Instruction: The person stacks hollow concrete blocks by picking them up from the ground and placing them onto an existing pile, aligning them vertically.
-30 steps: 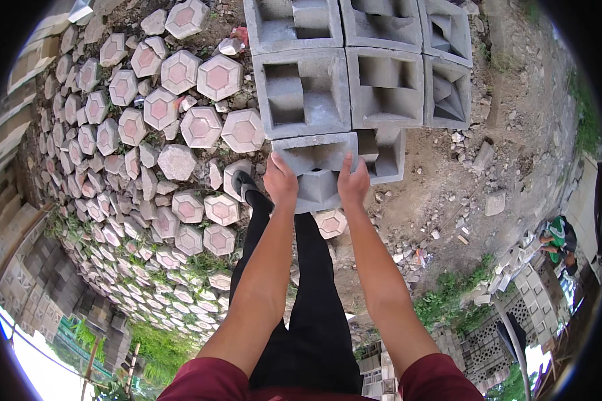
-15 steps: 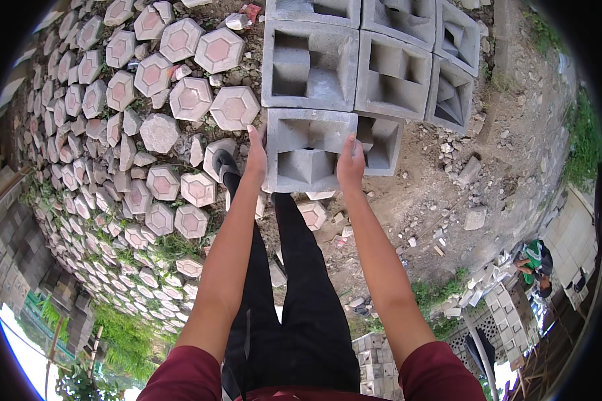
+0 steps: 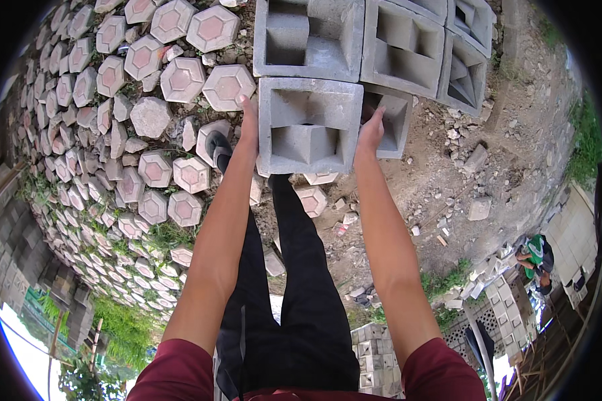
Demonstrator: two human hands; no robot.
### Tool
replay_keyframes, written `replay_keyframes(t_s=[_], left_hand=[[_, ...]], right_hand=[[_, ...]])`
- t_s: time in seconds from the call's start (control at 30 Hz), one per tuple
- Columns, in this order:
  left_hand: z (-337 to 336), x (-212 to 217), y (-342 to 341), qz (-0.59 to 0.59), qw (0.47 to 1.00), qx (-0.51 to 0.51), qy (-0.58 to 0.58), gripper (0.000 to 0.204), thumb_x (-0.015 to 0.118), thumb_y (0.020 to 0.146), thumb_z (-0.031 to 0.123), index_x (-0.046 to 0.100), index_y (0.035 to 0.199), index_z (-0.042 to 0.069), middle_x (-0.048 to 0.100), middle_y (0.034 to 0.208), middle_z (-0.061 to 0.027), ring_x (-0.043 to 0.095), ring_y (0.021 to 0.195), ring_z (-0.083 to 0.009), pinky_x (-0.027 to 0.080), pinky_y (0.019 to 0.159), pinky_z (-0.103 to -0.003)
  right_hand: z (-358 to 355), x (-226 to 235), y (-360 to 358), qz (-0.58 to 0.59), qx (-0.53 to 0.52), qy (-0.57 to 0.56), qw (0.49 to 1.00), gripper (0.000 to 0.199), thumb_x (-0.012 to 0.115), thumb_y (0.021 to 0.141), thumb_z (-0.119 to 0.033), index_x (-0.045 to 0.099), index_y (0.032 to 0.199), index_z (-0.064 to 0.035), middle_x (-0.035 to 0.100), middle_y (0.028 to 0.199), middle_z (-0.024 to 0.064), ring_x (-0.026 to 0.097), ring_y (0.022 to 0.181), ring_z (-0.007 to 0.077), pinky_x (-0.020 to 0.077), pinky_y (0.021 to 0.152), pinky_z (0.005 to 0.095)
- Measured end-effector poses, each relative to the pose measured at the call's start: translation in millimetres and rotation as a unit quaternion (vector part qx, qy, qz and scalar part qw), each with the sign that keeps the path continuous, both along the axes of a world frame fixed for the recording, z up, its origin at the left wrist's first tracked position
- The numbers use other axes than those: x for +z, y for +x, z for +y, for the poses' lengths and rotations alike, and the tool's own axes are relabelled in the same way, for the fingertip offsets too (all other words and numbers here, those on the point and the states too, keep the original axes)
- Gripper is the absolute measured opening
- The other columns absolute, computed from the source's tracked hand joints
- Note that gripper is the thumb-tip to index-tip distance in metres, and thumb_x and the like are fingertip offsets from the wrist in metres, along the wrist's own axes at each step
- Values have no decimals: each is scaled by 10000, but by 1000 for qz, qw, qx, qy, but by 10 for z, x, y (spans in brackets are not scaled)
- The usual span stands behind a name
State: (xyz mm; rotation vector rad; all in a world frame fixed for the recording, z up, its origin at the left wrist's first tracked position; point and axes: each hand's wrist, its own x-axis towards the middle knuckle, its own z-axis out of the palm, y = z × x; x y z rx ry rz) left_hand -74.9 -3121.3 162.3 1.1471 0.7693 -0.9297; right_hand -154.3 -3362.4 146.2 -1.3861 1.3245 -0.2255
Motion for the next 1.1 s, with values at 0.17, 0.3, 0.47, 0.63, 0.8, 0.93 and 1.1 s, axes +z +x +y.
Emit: replay_keyframes(t_s=[0.17, 0.3, 0.47, 0.63, 0.8, 0.93, 1.1], left_hand=[[121, 226, 35, -17, 999, -31, -13, 965, 165, 892, 798, 355, 1482, 59, 427, 1461, -155, 409, 1322, -291, 304, 1114, -417], [396, 112, -213, -66, 997, -21, -42, 914, 163, 926, 754, 370, 1470, 49, 462, 1433, -132, 433, 1308, -273, 313, 1110, -400], [595, 655, -744, 24, 993, 41, -108, 829, 204, 969, 683, 412, 1436, 30, 531, 1361, -115, 486, 1256, -244, 339, 1093, -384], [1093, 1659, -1131, 57, 984, 87, -141, 737, 336, 972, 619, 451, 1404, 33, 548, 1346, -144, 524, 1222, -267, 384, 1064, -418], [1820, 3167, -1439, 42, 960, 212, -176, 619, 335, 996, 499, 455, 1395, 42, 562, 1313, -162, 532, 1226, -316, 386, 1078, -466], [2164, 3317, -1876, 4, 941, 319, -116, 600, 314, 1013, 490, 452, 1389, 43, 557, 1311, -136, 537, 1200, -272, 412, 1046, -427], [2504, 4107, -1426, -113, 923, 364, -52, 467, 328, 1032, 359, 500, 1326, 39, 594, 1215, -86, 557, 1087, -202, 437, 987, -361]], right_hand=[[219, 240, 84, 15, 56, 70, 996, 781, 397, 971, -618, 463, 1353, 60, 527, 1327, 169, 492, 1203, 280, 312, 1075, 355], [428, 554, -39, 18, 67, 143, 987, 739, 424, 963, -623, 479, 1346, 6, 538, 1299, 117, 514, 1156, 227, 360, 1029, 339], [615, 1135, -478, 82, 48, 293, 951, 666, 428, 970, -607, 548, 1291, -36, 584, 1222, 79, 537, 1099, 180, 409, 976, 328], [1011, 2032, -849, 142, 76, 291, 943, 662, 417, 981, -586, 521, 1340, -39, 585, 1251, 82, 540, 1129, 196, 400, 1011, 338], [1345, 3712, -712, -34, 187, 378, 906, 641, 384, 1009, -529, 446, 1398, -24, 565, 1301, 120, 542, 1164, 225, 403, 1014, 339], [1827, 4031, -450, -4, 367, 321, 873, 628, 375, 1011, -544, 529, 1288, -2, 586, 1189, 96, 556, 1028, 174, 433, 935, 308], [2593, 4278, -4, -28, 360, 399, 843, 613, 353, 1022, -528, 529, 1314, -19, 588, 1231, 81, 573, 1076, 178, 480, 932, 331]])
